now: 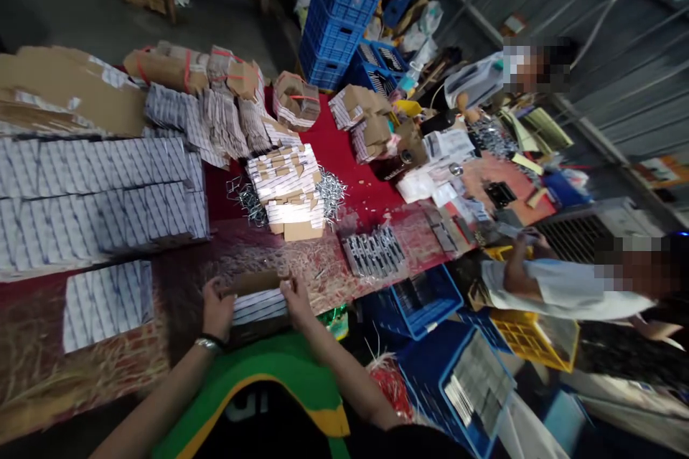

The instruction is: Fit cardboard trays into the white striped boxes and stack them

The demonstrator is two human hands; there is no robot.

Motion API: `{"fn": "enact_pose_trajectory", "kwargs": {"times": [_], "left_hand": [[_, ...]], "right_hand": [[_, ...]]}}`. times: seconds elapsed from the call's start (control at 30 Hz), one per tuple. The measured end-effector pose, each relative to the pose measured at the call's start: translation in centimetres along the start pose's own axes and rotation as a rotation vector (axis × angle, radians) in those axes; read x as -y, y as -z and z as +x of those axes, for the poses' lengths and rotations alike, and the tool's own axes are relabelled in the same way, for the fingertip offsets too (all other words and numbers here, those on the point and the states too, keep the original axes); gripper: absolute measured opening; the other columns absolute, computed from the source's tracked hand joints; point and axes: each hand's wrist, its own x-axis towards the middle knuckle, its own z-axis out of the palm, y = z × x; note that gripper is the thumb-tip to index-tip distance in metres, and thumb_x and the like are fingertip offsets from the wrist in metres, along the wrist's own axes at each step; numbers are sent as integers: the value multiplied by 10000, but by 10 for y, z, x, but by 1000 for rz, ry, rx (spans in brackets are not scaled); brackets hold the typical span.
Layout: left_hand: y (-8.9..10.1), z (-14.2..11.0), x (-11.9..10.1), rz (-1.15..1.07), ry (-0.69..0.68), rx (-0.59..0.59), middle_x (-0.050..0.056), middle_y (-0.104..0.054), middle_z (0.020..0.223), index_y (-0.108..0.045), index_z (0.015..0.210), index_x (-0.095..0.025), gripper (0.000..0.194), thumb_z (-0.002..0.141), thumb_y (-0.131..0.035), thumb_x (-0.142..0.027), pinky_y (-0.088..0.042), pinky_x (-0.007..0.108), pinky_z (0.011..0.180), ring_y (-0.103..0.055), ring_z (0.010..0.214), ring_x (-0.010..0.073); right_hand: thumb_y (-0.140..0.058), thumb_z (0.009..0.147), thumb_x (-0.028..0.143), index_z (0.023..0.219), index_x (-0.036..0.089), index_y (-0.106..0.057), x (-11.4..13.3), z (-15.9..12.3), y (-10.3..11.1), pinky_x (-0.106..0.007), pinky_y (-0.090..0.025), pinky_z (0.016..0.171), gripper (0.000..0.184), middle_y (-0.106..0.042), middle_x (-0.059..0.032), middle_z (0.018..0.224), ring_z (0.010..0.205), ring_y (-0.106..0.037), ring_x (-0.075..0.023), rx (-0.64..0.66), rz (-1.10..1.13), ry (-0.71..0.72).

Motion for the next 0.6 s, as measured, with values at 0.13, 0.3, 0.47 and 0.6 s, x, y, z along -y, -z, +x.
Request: {"fn": "enact_pose_trajectory", "kwargs": {"times": [0.13, 0.3, 0.47, 0.6], "left_hand": [[16, -26, 8, -130, 87, 265, 95, -696, 1361, -599, 1452, -266, 730, 723, -643, -272, -468, 476, 1224, -613, 1368, 295], [2, -55, 12, -30, 5, 535, 98, -683, 1455, -792, 1245, -284, 601, 688, -752, -505, -311, 581, 1317, -525, 1469, 383], [-40, -73, 7, 96, -200, 505, 142, -659, 1418, -857, 862, -278, 335, 629, -758, -498, -364, 599, 1276, -532, 1422, 426], [-74, -77, -18, 151, -175, 897, 136, -643, 1474, -851, 834, -268, 393, 711, -761, -631, -513, 542, 1150, -619, 1342, 396]], "right_hand": [[-757, 648, 357, 1152, 252, -757, 10, -13, 23, -358, -548, 914, 514, -775, -37, 1136, 993, -677, -243, 119, -7, -52], [-801, 662, 361, 1079, 223, -820, 26, -17, 74, -326, -552, 745, 439, -787, -16, 915, 794, -677, -216, 288, -91, -260], [-706, 789, 406, 847, 170, -810, 39, -11, 123, -355, -568, 677, 265, -722, -39, 691, 691, -673, -231, 199, -192, -283], [-871, 684, 518, 873, 210, -820, 58, -5, 171, -346, -570, 713, 365, -765, -19, 783, 754, -702, -231, 455, -366, -255]]}}
